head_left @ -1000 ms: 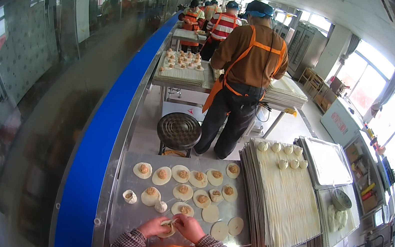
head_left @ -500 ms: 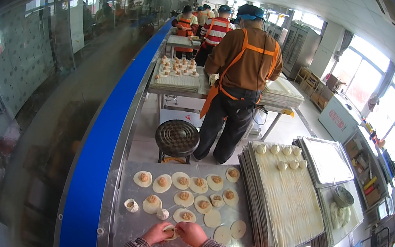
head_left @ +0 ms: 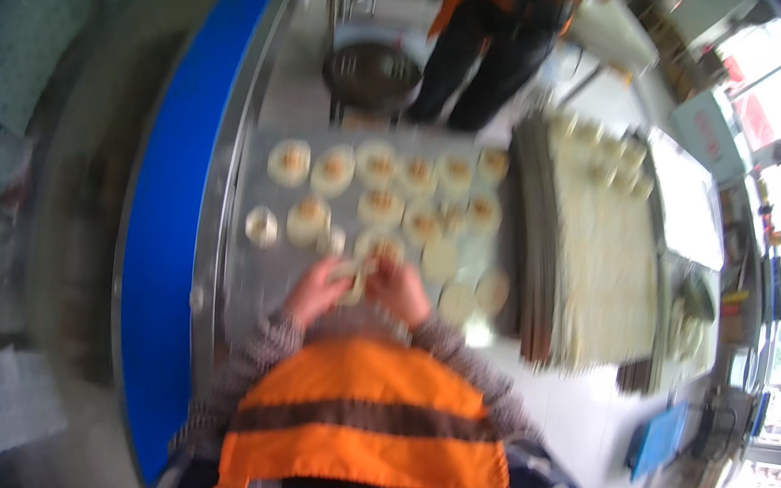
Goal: The person repeatedly picks up round dough wrappers from a conveyor belt, places filling in the center, and folds the edges to seal the dumplings. Completed dumplings are placed on a nearby tray. The process is continuous and repetitive throughout the clip.
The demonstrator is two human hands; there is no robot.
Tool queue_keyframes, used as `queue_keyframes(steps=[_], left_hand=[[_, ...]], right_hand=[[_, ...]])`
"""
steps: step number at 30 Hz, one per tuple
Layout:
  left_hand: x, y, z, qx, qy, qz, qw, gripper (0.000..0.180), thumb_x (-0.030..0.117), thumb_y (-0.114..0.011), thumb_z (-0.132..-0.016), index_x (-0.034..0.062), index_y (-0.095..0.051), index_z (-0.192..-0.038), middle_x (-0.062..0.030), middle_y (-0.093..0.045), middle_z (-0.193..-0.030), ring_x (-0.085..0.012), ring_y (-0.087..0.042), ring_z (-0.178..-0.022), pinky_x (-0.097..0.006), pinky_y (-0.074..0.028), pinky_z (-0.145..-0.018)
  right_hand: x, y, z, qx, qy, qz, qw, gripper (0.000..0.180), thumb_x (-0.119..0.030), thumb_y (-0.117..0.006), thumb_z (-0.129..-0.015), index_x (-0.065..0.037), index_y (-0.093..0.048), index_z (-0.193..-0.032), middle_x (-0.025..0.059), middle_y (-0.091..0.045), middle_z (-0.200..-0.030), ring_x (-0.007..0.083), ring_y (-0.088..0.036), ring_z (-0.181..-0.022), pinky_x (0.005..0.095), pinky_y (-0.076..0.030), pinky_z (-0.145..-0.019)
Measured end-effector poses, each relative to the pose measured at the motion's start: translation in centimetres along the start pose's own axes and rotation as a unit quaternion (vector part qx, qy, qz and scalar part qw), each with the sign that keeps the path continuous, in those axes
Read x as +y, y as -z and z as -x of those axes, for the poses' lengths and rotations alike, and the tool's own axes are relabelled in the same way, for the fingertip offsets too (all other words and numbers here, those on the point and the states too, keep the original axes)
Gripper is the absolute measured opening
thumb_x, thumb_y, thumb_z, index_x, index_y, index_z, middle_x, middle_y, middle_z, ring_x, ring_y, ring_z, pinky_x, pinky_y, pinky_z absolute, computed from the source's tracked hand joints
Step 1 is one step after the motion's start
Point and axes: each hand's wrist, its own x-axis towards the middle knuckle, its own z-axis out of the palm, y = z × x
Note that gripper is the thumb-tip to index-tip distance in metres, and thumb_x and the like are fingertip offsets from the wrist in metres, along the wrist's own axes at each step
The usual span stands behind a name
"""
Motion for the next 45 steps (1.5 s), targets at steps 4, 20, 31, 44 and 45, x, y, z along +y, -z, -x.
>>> queue_keyframes(steps=[4,20,31,44,45], left_hand=[[1.0,0.5,-0.5,-0.088,0.072,-0.098,0.989,0.028,0.016,-0.058,-0.089,0.0068,-0.059,-0.115,0.0026,-0.056,-0.074,-0.0035,-0.042,-0.05,-0.02,-0.033,-0.043],[0.3,-1.1,0.0,-0.034,0.08,0.092,0.992,0.028,0.016,-0.052,-0.092,0.0047,-0.057,-0.116,-0.0053,-0.063,-0.099,-0.0121,-0.061,-0.083,-0.026,-0.051,-0.062],[0.1,-0.8,-0.2,-0.086,0.119,0.144,0.979,0.025,0.02,-0.049,-0.095,0.0047,-0.06,-0.112,-0.0033,-0.063,-0.093,-0.0093,-0.061,-0.082,-0.023,-0.05,-0.064],[-2.2,-1.5,0.3,0.035,0.021,0.094,0.995,0.068,0.061,-0.028,-0.096,0.0028,-0.061,-0.084,-0.0052,-0.063,-0.068,-0.0125,-0.059,-0.056,-0.024,-0.047,-0.051],[-2.2,-1.3,0.2,0.031,0.032,0.091,0.995,0.069,0.062,-0.028,-0.096,0.003,-0.061,-0.082,-0.0051,-0.063,-0.067,-0.0125,-0.059,-0.055,-0.024,-0.047,-0.051]], right_hand=[[-0.4,0.0,0.7,-0.017,0.166,0.291,0.942,0.013,-0.014,-0.062,-0.083,-0.002,-0.061,-0.088,0.0166,-0.063,-0.073,0.0329,-0.062,-0.068,0.0383,-0.049,-0.059],[-1.7,1.0,0.8,-0.042,-0.038,0.072,0.996,0.011,-0.005,-0.061,-0.084,0.0,-0.06,-0.093,0.0119,-0.063,-0.071,0.0206,-0.061,-0.06,0.0324,-0.048,-0.057],[-1.2,0.6,1.4,-0.041,0.066,0.184,0.98,0.015,-0.005,-0.064,-0.079,-0.001,-0.061,-0.093,0.0173,-0.065,-0.079,0.0314,-0.063,-0.071,0.0376,-0.05,-0.062],[-1.9,-0.1,1.5,-0.031,0.029,0.098,0.994,0.01,-0.002,-0.065,-0.082,0.002,-0.062,-0.091,0.0065,-0.063,-0.074,0.0113,-0.059,-0.067,0.027,-0.048,-0.058],[-2.1,0.0,1.7,-0.037,0.077,0.167,0.982,0.011,-0.002,-0.065,-0.082,0.002,-0.063,-0.092,0.0049,-0.063,-0.075,0.0097,-0.058,-0.067,0.0262,-0.048,-0.059]])
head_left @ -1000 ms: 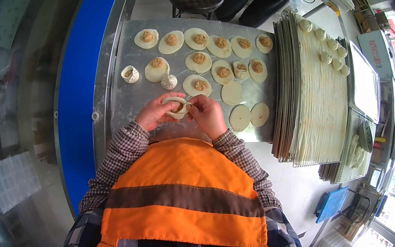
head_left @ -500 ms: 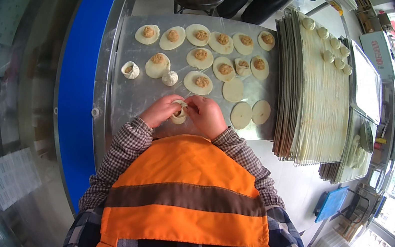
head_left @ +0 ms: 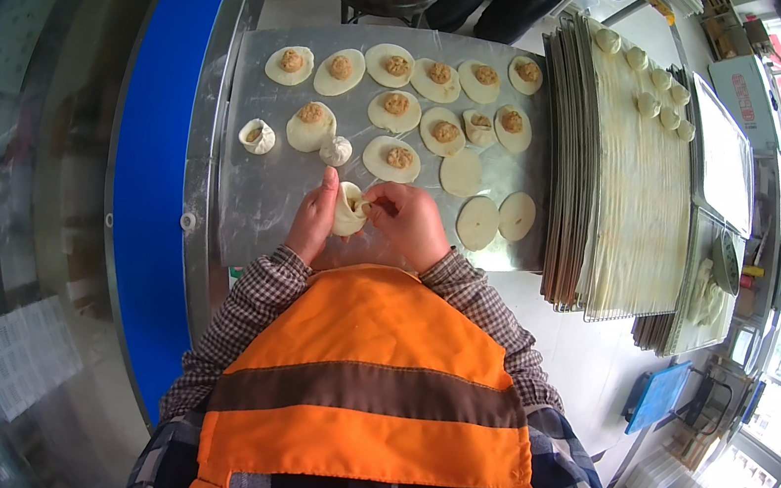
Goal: The person repeatedly picks up round dough wrappers from a conveyor belt, places filling in the center, and folds the edges to seal the dumplings. Completed dumplings are placed on a nearby tray. The process is continuous and repetitive throughout the clip.
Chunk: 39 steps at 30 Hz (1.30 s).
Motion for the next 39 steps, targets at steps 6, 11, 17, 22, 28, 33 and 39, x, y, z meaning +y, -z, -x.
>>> queue_keyframes(steps=[6,11,17,22,28,33,39], left_hand=[[0.6,0.1,-0.1,-0.012,0.019,-0.057,0.998,0.068,0.062,-0.029,-0.096,0.0045,-0.061,-0.079,-0.0037,-0.063,-0.074,-0.0114,-0.058,-0.057,-0.024,-0.047,-0.051],[0.4,-0.8,1.3,-0.034,-0.022,0.053,0.998,0.06,0.06,-0.033,-0.096,0.0055,-0.06,-0.094,-0.0023,-0.061,-0.078,-0.0105,-0.057,-0.06,-0.024,-0.045,-0.05],[0.4,-0.5,1.9,-0.026,0.048,0.053,0.997,0.056,0.056,-0.034,-0.098,0.0043,-0.055,-0.106,-0.0019,-0.06,-0.076,-0.0095,-0.056,-0.059,-0.023,-0.04,-0.045],[0.5,-0.6,2.9,-0.057,-0.039,-0.009,0.998,0.06,0.058,-0.037,-0.096,0.0031,-0.057,-0.107,-0.0017,-0.058,-0.072,-0.0075,-0.053,-0.053,-0.021,-0.039,-0.044],[0.9,-0.6,3.1,-0.038,0.072,0.042,0.996,0.056,0.056,-0.034,-0.097,0.0053,-0.053,-0.109,-0.0003,-0.058,-0.075,-0.0069,-0.052,-0.055,-0.02,-0.035,-0.042],[0.9,-0.9,3.7,-0.065,-0.055,0.007,0.996,0.057,0.058,-0.036,-0.096,0.0048,-0.056,-0.104,-0.0005,-0.058,-0.077,-0.0053,-0.05,-0.053,-0.019,-0.035,-0.042],[0.6,-1.0,3.2,-0.036,-0.018,0.03,0.999,0.053,0.055,-0.034,-0.098,0.0067,-0.055,-0.106,-0.0006,-0.059,-0.085,-0.0051,-0.052,-0.061,-0.018,-0.038,-0.045]], right_hand=[[-0.1,-0.2,0.6,-0.029,-0.087,-0.107,0.99,0.01,-0.001,-0.063,-0.08,0.002,-0.062,-0.089,0.0073,-0.063,-0.074,0.0107,-0.059,-0.067,0.0277,-0.048,-0.06],[0.8,-0.2,1.0,-0.019,-0.029,-0.026,0.999,0.013,-0.001,-0.064,-0.08,0.003,-0.062,-0.093,0.0049,-0.062,-0.076,0.0086,-0.058,-0.067,0.0258,-0.048,-0.06],[1.4,-1.2,1.5,-0.008,-0.105,-0.194,0.975,0.013,0.0,-0.064,-0.081,0.004,-0.062,-0.094,0.0022,-0.062,-0.08,0.0072,-0.057,-0.067,0.0233,-0.048,-0.061],[1.4,-0.9,1.5,-0.018,-0.179,-0.253,0.951,0.013,0.0,-0.063,-0.079,0.003,-0.062,-0.092,0.003,-0.061,-0.074,0.0076,-0.055,-0.063,0.0243,-0.047,-0.06],[1.0,-1.4,2.1,0.015,-0.046,-0.158,0.986,0.013,-0.004,-0.066,-0.077,0.001,-0.063,-0.089,0.0028,-0.059,-0.073,0.008,-0.053,-0.062,0.0247,-0.045,-0.056],[1.1,-1.0,2.2,0.007,-0.057,-0.083,0.995,0.014,-0.003,-0.066,-0.076,0.0,-0.063,-0.089,0.0049,-0.058,-0.07,0.0106,-0.054,-0.06,0.0263,-0.046,-0.056],[0.5,-0.8,2.2,0.037,0.069,-0.02,0.997,0.015,-0.004,-0.067,-0.075,0.001,-0.063,-0.088,0.0054,-0.06,-0.069,0.0113,-0.056,-0.06,0.026,-0.047,-0.057]])
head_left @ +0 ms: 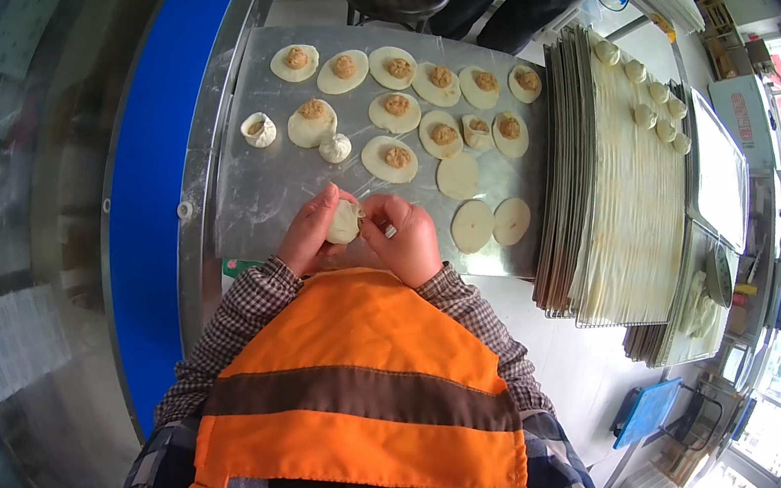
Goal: The person repeatedly picks up round dough wrappers from a conveyor belt, places filling in the center, and folds the edges to seal the dumplings. Completed dumplings are placed on a nearby tray. The process is continuous and repetitive throughout the clip.
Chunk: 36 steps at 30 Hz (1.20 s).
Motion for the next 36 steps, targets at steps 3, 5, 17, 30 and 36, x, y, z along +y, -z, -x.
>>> queue_keyframes(steps=[3,5,17,30,36], left_hand=[[-0.1,0.2,-0.1,-0.027,-0.006,0.033,0.999,0.047,0.051,-0.038,-0.098,0.0084,-0.056,-0.104,-0.0016,-0.059,-0.087,-0.007,-0.054,-0.073,-0.022,-0.044,-0.06],[0.1,0.2,-0.1,-0.04,-0.057,-0.005,0.998,0.044,0.049,-0.04,-0.099,0.0086,-0.057,-0.102,-0.0025,-0.06,-0.087,-0.0078,-0.055,-0.079,-0.023,-0.048,-0.067],[1.0,-2.0,-0.4,0.068,0.059,0.154,0.984,0.042,0.048,-0.044,-0.097,0.0083,-0.055,-0.087,-0.001,-0.056,-0.07,-0.0094,-0.054,-0.054,-0.023,-0.042,-0.043],[-0.3,-1.6,-1.8,0.067,0.106,0.258,0.958,0.042,0.05,-0.042,-0.097,0.0115,-0.054,-0.085,0.0012,-0.054,-0.069,-0.0089,-0.053,-0.055,-0.023,-0.039,-0.043],[-0.5,-0.3,-3.1,-0.182,0.226,0.352,0.89,0.048,0.054,-0.041,-0.096,0.0103,-0.058,-0.088,-0.0035,-0.061,-0.078,-0.0133,-0.059,-0.067,-0.026,-0.046,-0.052]], right_hand=[[-0.2,-0.1,0.2,-0.019,-0.107,-0.075,0.991,0.013,-0.003,-0.066,-0.076,0.001,-0.063,-0.088,0.0055,-0.06,-0.07,0.012,-0.057,-0.06,0.026,-0.047,-0.057],[-0.2,0.0,0.1,-0.031,-0.128,-0.083,0.988,0.012,-0.003,-0.065,-0.076,0.001,-0.063,-0.088,0.0063,-0.061,-0.071,0.0141,-0.058,-0.061,0.0268,-0.048,-0.057],[-1.6,0.5,-0.4,-0.051,-0.003,0.03,0.998,0.013,-0.004,-0.065,-0.075,-0.001,-0.062,-0.088,0.0152,-0.063,-0.081,0.0313,-0.063,-0.069,0.0356,-0.051,-0.061],[-0.7,-0.2,-0.7,-0.045,0.152,0.16,0.974,0.022,-0.006,-0.067,-0.076,-0.003,-0.062,-0.098,0.0138,-0.063,-0.081,0.0322,-0.062,-0.068,0.0378,-0.051,-0.059],[-1.0,2.3,-0.7,-0.131,0.18,0.146,0.964,0.024,-0.015,-0.062,-0.082,-0.004,-0.061,-0.103,0.0159,-0.062,-0.09,0.0337,-0.062,-0.078,0.0413,-0.051,-0.068]])
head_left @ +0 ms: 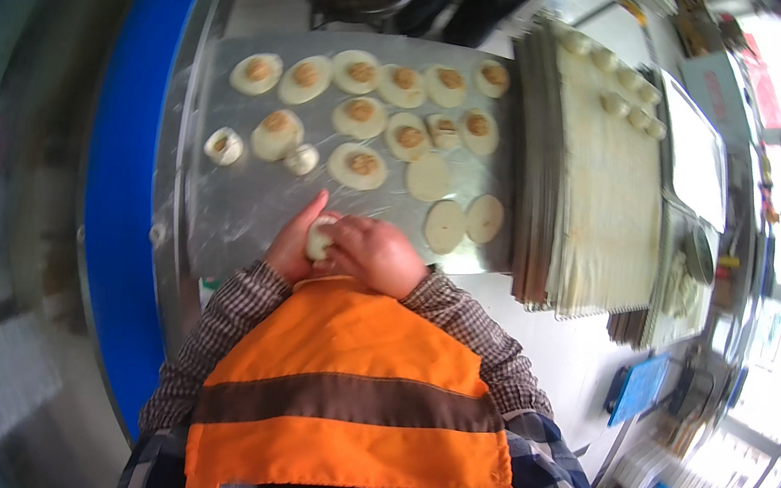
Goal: The person repeatedly picks up round dough wrappers from a conveyor belt, places filling in the center, and folds the edges to seal the dumplings. Completed dumplings are placed on a nearby tray. The process is continuous and repetitive throughout the clip.
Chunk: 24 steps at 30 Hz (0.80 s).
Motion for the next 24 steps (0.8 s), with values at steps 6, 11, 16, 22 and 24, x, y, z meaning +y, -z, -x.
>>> queue_keyframes(steps=[6,11,16,22,24], left_hand=[[-2.4,-3.6,-3.3,0.079,-0.05,-0.051,0.994,0.051,0.054,-0.036,-0.097,0.0077,-0.058,-0.091,-0.0051,-0.062,-0.084,-0.0135,-0.06,-0.077,-0.027,-0.05,-0.066],[-3.7,-6.4,-8.6,0.069,-0.147,-0.114,0.98,0.048,0.05,-0.037,-0.099,0.0072,-0.057,-0.091,-0.0048,-0.061,-0.082,-0.0138,-0.061,-0.079,-0.028,-0.05,-0.069],[-4.9,-11.9,-14.8,-0.007,-0.12,-0.096,0.988,0.054,0.056,-0.035,-0.097,0.0073,-0.049,-0.116,-0.0044,-0.062,-0.101,-0.0172,-0.062,-0.091,-0.031,-0.052,-0.077],[-3.7,-15.7,-17.9,-0.013,-0.272,-0.138,0.952,0.066,0.056,-0.034,-0.097,0.0088,-0.029,-0.142,-0.009,-0.058,-0.116,-0.02,-0.056,-0.107,-0.035,-0.045,-0.092],[-3.0,-13.4,-15.7,0.065,-0.247,-0.181,0.95,0.056,0.051,-0.039,-0.097,0.0065,-0.041,-0.132,-0.0099,-0.057,-0.114,-0.0225,-0.056,-0.105,-0.037,-0.044,-0.092]], right_hand=[[0.6,3.4,2.3,0.007,-0.042,0.052,0.998,0.015,-0.013,-0.064,-0.08,-0.004,-0.059,-0.091,0.0138,-0.061,-0.085,0.033,-0.061,-0.073,0.0414,-0.049,-0.063],[0.2,7.5,4.3,0.154,-0.129,0.011,0.98,0.025,-0.013,-0.068,-0.077,-0.006,-0.06,-0.099,0.0119,-0.061,-0.09,0.0288,-0.062,-0.072,0.0372,-0.05,-0.061],[1.0,14.4,6.2,0.116,-0.222,0.029,0.968,0.051,-0.014,-0.075,-0.071,-0.009,-0.057,-0.119,0.0134,-0.054,-0.121,0.021,-0.063,-0.067,0.033,-0.052,-0.062],[9.7,23.4,6.4,0.241,-0.242,-0.025,0.94,0.049,-0.007,-0.076,-0.069,-0.006,-0.058,-0.115,0.0094,-0.06,-0.103,0.0113,-0.06,-0.071,0.0264,-0.052,-0.062],[14.9,27.9,5.3,0.319,-0.291,-0.009,0.902,0.044,-0.01,-0.076,-0.072,-0.004,-0.061,-0.113,0.0082,-0.063,-0.097,0.0128,-0.062,-0.062,0.0269,-0.052,-0.058]])
